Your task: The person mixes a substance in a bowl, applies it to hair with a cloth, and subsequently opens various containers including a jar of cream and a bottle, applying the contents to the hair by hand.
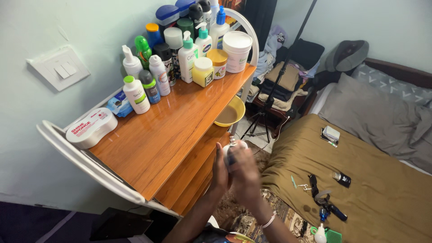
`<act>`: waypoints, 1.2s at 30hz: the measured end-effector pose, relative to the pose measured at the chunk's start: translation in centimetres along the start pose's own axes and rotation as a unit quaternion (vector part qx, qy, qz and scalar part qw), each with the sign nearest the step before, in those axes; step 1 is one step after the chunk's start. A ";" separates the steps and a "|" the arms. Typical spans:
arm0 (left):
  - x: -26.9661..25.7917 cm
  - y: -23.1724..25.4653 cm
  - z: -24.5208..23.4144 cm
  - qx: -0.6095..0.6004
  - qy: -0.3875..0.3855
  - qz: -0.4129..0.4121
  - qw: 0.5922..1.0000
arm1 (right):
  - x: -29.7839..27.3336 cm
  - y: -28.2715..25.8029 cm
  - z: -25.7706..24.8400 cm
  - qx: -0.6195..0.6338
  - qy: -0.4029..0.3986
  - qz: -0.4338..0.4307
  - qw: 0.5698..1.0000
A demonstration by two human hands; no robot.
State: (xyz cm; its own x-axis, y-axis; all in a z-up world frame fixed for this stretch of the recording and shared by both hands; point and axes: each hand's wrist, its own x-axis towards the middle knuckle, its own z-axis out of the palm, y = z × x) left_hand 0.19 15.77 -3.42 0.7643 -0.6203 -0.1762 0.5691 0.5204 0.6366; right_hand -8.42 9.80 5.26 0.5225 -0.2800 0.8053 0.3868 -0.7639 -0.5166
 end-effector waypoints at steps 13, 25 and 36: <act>-0.5 2.5 2.4 0.145 0.047 0.250 0.956 | -2.4 9.2 -0.9 0.391 -0.085 0.451 0.798; -3.0 15.5 9.5 0.666 0.100 0.295 0.678 | 6.1 9.8 2.0 0.538 -0.091 0.404 0.734; 4.9 20.1 6.1 0.722 0.289 0.356 0.519 | 10.2 12.6 2.9 0.537 -0.192 0.348 0.744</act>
State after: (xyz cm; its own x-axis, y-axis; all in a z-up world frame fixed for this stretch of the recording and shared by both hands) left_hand 13.51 19.65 13.09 0.8253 -0.0763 0.5596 -0.4215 -0.7427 0.5203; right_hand 3.99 -1.00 6.17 0.9793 -0.0460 0.1973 0.1965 0.4518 -0.8702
